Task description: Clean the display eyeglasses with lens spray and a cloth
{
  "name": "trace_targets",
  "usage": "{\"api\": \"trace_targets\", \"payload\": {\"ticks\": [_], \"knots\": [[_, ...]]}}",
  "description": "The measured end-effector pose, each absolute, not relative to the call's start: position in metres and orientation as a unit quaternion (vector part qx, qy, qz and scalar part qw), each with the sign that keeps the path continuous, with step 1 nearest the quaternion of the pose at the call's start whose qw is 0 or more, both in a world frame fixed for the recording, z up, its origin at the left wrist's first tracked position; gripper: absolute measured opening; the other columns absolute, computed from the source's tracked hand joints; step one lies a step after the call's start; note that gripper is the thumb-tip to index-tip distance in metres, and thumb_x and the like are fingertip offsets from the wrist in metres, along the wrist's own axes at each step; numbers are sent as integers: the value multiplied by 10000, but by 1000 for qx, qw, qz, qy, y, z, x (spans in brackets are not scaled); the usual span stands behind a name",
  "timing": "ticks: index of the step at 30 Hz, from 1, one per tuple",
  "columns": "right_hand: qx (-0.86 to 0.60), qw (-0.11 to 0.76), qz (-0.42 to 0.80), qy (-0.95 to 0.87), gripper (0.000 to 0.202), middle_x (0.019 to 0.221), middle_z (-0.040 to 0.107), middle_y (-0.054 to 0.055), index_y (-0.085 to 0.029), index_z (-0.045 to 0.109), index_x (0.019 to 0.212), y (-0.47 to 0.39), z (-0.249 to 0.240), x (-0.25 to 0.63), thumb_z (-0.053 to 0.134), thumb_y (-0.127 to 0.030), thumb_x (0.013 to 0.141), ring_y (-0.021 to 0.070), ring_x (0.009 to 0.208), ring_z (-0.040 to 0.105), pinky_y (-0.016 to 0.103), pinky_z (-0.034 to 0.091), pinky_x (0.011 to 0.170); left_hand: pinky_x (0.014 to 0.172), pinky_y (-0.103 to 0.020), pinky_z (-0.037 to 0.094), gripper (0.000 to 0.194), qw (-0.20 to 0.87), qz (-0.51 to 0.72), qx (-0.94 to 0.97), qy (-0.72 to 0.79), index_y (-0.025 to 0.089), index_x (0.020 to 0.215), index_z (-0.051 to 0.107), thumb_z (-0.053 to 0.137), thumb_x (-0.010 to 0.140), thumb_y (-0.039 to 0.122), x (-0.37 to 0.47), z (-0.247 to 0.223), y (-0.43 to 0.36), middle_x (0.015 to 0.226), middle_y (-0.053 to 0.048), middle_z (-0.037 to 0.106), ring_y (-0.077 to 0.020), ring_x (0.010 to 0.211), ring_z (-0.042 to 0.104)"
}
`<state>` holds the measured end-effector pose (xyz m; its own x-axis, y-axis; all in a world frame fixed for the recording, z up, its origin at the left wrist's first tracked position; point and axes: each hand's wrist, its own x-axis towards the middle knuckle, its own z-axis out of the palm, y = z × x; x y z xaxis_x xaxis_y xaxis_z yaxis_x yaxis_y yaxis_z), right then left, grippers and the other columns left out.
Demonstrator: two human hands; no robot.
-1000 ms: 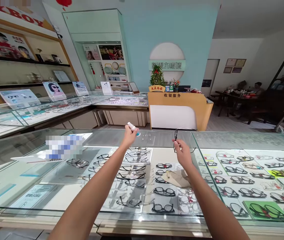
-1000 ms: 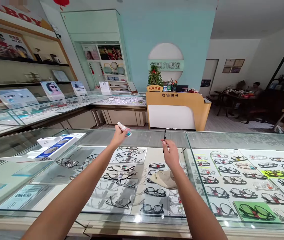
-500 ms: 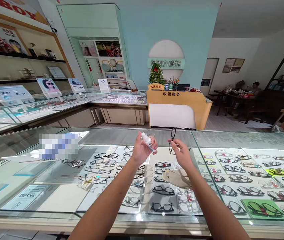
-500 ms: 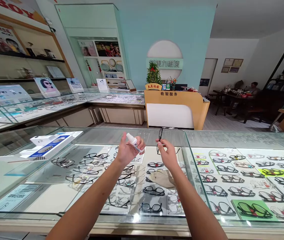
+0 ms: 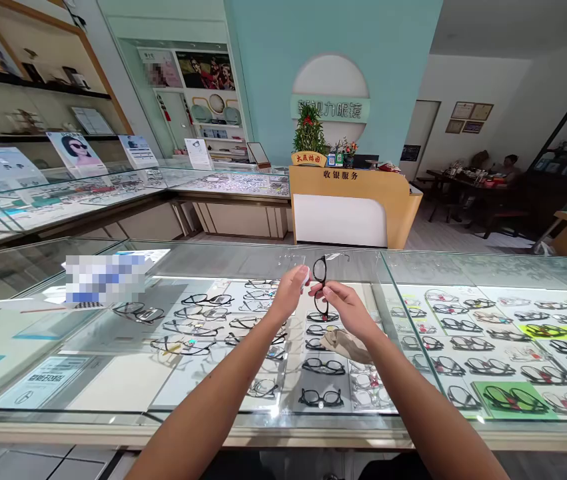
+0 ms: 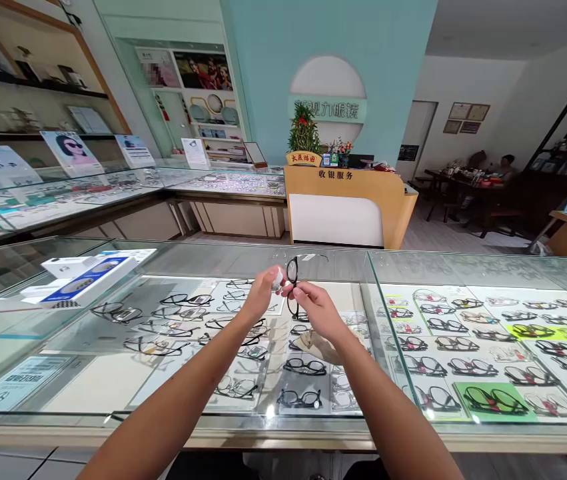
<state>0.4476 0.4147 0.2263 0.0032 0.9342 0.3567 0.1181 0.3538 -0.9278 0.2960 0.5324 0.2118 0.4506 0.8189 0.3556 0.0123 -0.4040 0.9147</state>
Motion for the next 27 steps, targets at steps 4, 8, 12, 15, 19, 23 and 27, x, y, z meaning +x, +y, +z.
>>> {"api": "trace_targets", "payload": {"ticks": [4, 8, 12, 15, 19, 23, 27], "knots": [[-432, 550, 372, -611, 461, 1081, 774, 50, -255, 793, 1048, 414, 226, 447, 540, -639, 1020, 249, 1060, 680, 377, 520, 989, 666, -325, 405, 591, 447, 430, 730, 285, 223, 735, 508, 401, 953, 761, 295, 210, 534, 741, -25, 528, -182, 700, 464], [-442, 563, 369, -592, 449, 1116, 781, 56, -260, 792, 1063, 418, 222, 453, 547, -634, 1016, 251, 1055, 686, 376, 538, 970, 687, -323, 411, 562, 453, 424, 734, 276, 225, 774, 529, 391, 971, 733, 295, 210, 533, 777, -26, 536, -190, 732, 476], [-445, 620, 356, -539, 444, 1131, 788, 70, -268, 781, 1101, 426, 218, 464, 551, -636, 1003, 250, 1032, 704, 371, 562, 928, 684, -316, 391, 536, 437, 405, 753, 278, 223, 763, 527, 397, 986, 693, 296, 213, 526, 785, -24, 537, -191, 735, 467], [-462, 631, 347, -518, 492, 1172, 786, 84, -265, 769, 1152, 429, 216, 468, 514, -659, 1004, 256, 1050, 710, 378, 573, 934, 661, -312, 343, 513, 414, 389, 773, 281, 221, 762, 516, 417, 994, 667, 297, 211, 521, 729, -1, 504, -176, 685, 430], [-460, 629, 358, -514, 492, 1194, 787, 77, -270, 768, 1180, 428, 215, 467, 529, -661, 1000, 253, 1046, 716, 377, 577, 955, 664, -309, 313, 513, 402, 363, 796, 270, 215, 746, 495, 461, 987, 667, 300, 207, 516, 707, 12, 480, -169, 681, 405], [-443, 638, 370, -509, 457, 1180, 793, 68, -270, 773, 1164, 427, 216, 465, 551, -636, 1003, 247, 1016, 711, 388, 576, 964, 698, -324, 368, 540, 425, 371, 778, 277, 221, 775, 521, 412, 992, 703, 296, 213, 522, 776, -14, 539, -191, 734, 461], [-454, 645, 365, -495, 468, 1179, 794, 92, -244, 763, 1138, 427, 218, 466, 562, -639, 991, 261, 1035, 709, 399, 576, 948, 787, -347, 442, 454, 407, 430, 732, 337, 231, 847, 554, 412, 1010, 630, 274, 220, 556, 869, -37, 596, -213, 806, 531]]}}
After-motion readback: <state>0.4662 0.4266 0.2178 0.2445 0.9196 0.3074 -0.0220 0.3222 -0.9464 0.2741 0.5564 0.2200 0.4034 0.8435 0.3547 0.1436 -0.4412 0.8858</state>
